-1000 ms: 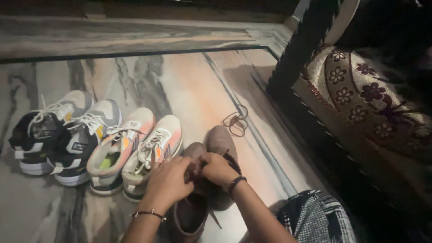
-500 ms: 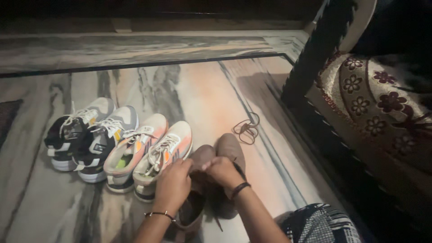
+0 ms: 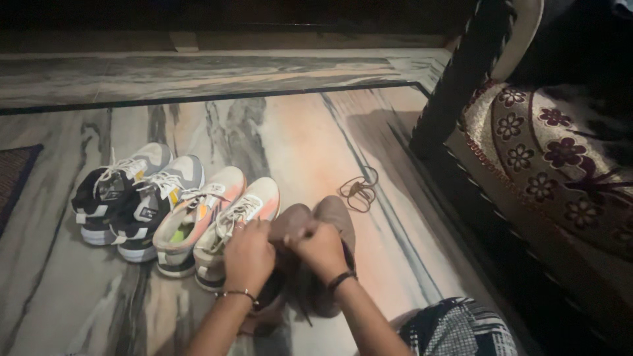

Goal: The person unties the shoelaces of a pair of brown shoes. They pull the laces, loosen the knots, and remove the laces from the eyelets.

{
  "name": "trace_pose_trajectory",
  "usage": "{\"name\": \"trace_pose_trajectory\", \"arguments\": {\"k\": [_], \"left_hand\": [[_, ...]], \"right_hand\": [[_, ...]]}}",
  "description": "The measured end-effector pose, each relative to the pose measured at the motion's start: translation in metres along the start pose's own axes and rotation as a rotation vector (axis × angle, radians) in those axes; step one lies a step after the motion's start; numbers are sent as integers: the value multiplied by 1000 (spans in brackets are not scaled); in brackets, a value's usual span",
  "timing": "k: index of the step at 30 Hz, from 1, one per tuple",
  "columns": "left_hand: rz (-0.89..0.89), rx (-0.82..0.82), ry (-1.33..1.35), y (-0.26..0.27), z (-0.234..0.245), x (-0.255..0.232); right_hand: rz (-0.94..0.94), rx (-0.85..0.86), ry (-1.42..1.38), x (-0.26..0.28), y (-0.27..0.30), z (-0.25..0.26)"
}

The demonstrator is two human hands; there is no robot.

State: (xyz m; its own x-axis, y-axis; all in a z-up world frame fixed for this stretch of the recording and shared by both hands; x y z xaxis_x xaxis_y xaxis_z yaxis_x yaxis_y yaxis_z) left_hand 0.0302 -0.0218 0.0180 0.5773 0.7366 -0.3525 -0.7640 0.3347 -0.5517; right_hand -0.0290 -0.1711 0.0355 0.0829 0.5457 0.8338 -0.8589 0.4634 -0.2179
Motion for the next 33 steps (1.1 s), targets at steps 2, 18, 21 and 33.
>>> {"name": "trace_pose_trajectory", "arguments": {"k": [2, 18, 21, 33], "left_hand": [[29, 24, -7, -2, 0, 3], [47, 106, -163, -11, -9, -4], [49, 107, -169, -12, -12, -8], [20, 128, -210, -14, -27, 2]], "right_hand": [[-491, 56, -820, -8, -10, 3], [-384, 329, -1057, 15, -26, 57], [-429, 399, -910, 22, -17, 66], [-298, 302, -1027, 36, -17, 83]]}}
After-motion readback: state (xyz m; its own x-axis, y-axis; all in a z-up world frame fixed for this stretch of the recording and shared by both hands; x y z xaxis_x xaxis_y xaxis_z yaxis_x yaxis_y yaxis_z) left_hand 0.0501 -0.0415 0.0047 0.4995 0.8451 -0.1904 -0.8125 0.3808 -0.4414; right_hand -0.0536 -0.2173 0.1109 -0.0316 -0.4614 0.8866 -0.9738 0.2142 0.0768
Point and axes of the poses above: each hand's wrist, its own y-axis away from the middle knuckle, its own z-axis out of the back of the hand, x = y × z, the point moved 3 cm from there along -y, towards the middle knuckle, and after that the axes turned 5 degrees about -x, right-handed, at the moved point
